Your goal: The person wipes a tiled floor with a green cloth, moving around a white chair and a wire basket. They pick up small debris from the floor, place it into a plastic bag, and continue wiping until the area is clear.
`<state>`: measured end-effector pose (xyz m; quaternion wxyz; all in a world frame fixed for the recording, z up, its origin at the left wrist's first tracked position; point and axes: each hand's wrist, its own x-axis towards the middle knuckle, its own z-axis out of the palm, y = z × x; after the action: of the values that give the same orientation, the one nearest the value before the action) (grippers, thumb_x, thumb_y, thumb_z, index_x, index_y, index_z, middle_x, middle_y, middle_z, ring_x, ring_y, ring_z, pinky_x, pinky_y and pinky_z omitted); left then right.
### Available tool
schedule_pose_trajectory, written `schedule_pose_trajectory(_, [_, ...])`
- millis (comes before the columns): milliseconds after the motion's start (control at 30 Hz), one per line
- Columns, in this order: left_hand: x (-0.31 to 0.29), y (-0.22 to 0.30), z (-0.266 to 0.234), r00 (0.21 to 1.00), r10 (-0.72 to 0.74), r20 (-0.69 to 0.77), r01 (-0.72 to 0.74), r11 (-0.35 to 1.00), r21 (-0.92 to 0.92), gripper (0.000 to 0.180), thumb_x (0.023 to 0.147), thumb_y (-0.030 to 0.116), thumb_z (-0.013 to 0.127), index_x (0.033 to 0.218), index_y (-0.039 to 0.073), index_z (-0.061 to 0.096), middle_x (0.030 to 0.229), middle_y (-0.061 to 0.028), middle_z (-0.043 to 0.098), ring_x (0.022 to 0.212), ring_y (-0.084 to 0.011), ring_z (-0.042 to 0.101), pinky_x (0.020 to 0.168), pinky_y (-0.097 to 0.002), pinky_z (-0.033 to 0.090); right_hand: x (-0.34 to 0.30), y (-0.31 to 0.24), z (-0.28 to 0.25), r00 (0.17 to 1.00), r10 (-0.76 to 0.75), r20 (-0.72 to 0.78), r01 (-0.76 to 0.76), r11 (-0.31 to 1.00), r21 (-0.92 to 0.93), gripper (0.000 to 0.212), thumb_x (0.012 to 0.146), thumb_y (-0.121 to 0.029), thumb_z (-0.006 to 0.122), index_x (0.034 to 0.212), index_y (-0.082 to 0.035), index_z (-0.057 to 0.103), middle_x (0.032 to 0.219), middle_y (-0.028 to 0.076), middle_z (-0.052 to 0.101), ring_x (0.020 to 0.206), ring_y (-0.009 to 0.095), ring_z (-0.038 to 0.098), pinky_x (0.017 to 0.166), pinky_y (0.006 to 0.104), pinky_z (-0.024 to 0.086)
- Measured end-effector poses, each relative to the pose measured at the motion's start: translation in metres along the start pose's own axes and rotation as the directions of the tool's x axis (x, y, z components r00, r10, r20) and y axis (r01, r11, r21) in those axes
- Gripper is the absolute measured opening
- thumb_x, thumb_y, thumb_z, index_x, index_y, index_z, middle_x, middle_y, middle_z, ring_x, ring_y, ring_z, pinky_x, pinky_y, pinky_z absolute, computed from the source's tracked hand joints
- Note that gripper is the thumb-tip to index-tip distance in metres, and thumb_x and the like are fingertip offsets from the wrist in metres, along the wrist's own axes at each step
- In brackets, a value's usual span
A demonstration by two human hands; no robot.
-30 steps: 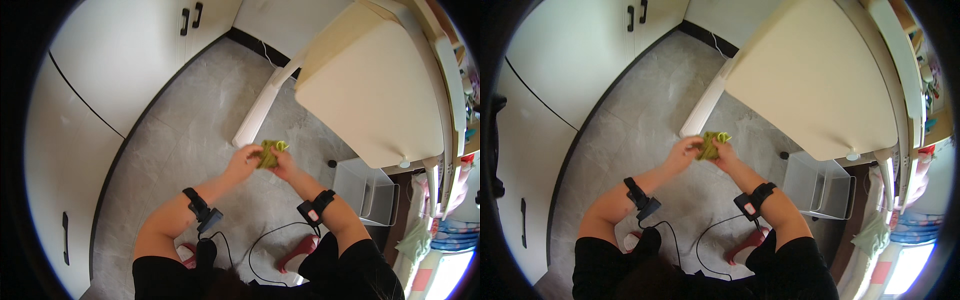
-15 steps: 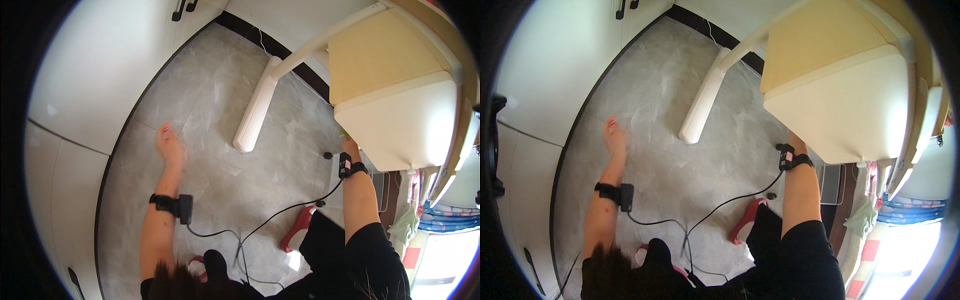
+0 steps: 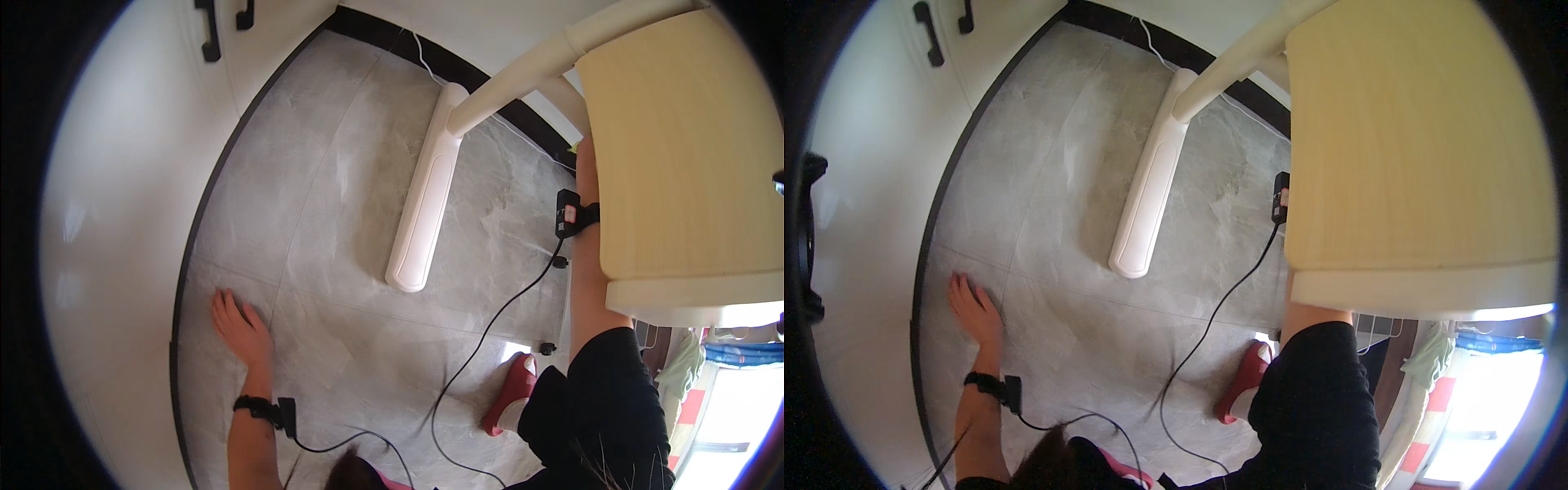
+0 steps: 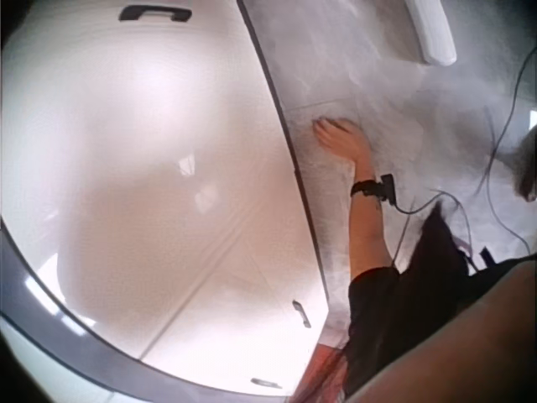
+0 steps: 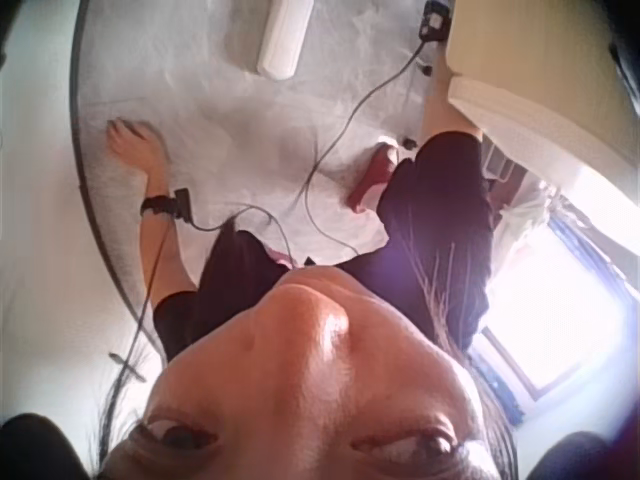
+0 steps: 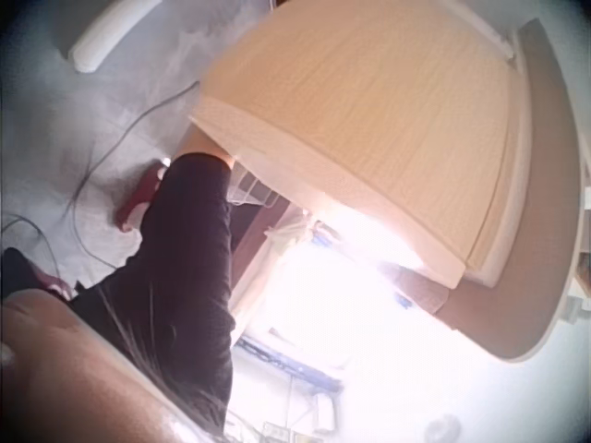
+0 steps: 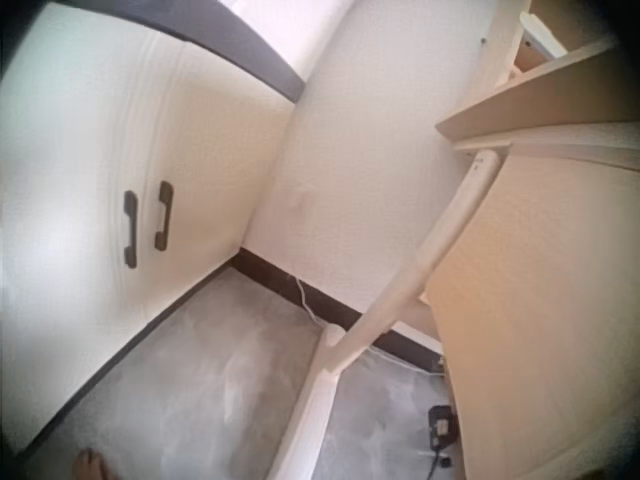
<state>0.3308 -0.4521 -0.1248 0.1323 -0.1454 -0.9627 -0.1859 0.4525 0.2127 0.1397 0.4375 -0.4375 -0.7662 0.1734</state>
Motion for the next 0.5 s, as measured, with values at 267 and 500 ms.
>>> schedule_pose_trajectory(267, [0.005, 0.009, -0.006, 0.996, -0.052, 0.070, 0.046, 0.994, 0.095, 0.045, 0.100, 0.024, 0.047, 0.139, 0.002, 0.046, 0.150, -0.0178, 0.044, 0.140, -0.0371, 0.038, 0.116, -0.0513, 0.028, -0.011, -0.064, 0.093, 0.955, -0.296, -0.029, 0.293, 0.952, -0.089, 0.041, 0.094, -0.001, 0.052, 0.134, -0.003, 0.059, 0.127, 0.012, 0.065, 0.109, 0.025, 0.063, 0.094, 0.0356, 0.049])
schedule_pose_trajectory(500, [0.008, 0.019, -0.011, 0.990, -0.092, 0.109, 0.077, 0.988, 0.137, 0.047, 0.098, 0.026, 0.047, 0.139, 0.003, 0.043, 0.152, -0.0173, 0.040, 0.141, -0.0365, 0.037, 0.114, -0.0505, 0.029, -0.105, -0.115, 0.071, 0.764, 0.228, 0.604, -0.423, 0.883, 0.202, 0.042, 0.095, 0.003, 0.050, 0.136, -0.002, 0.059, 0.129, 0.012, 0.064, 0.105, 0.018, 0.063, 0.092, 0.0308, 0.050])
